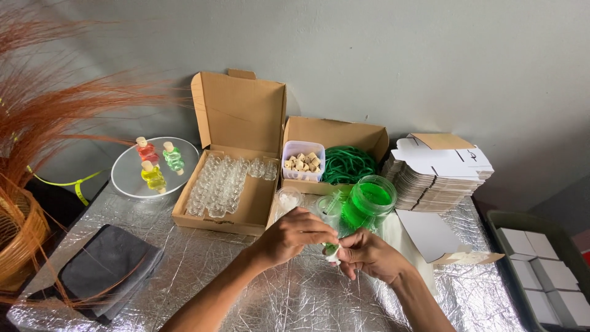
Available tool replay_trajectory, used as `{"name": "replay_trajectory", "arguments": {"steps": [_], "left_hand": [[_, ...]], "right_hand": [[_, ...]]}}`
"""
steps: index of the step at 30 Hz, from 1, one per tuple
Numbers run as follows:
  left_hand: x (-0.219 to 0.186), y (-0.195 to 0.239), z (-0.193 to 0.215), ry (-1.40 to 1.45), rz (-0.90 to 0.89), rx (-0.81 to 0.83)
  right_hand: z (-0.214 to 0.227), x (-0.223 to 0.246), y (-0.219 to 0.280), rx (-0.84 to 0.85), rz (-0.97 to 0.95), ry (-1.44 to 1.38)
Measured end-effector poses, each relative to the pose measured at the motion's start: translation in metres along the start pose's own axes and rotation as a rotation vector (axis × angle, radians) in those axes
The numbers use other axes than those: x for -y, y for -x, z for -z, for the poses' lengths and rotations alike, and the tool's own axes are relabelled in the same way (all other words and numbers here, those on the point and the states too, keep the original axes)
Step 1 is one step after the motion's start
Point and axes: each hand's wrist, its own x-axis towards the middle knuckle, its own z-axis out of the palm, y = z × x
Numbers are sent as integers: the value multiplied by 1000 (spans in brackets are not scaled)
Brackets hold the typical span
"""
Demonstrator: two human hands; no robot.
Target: The person threads green cords through wooden caps and attaches them to small glass perfume vials.
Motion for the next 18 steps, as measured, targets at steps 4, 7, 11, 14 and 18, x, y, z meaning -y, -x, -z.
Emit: {"name": "replay_trajectory", "arguments": {"steps": [4,7,11,14,18], "left_hand": [[-14,-11,9,121,33,-32],[-17,-13,7,128,86,-114],[-22,-16,5,99,227,-185],[-25,-21,3,128,374,-266],[-34,-26,4,366,690,-383]], "right_hand": [[-1,3,-2,-115,-21,-14],[-8,11,-2,-181,35,17],[-1,9,-3,-299,57,-21],[3,8,-6,-393,79,-71],[-14,17,-5,-428,122,9]]}}
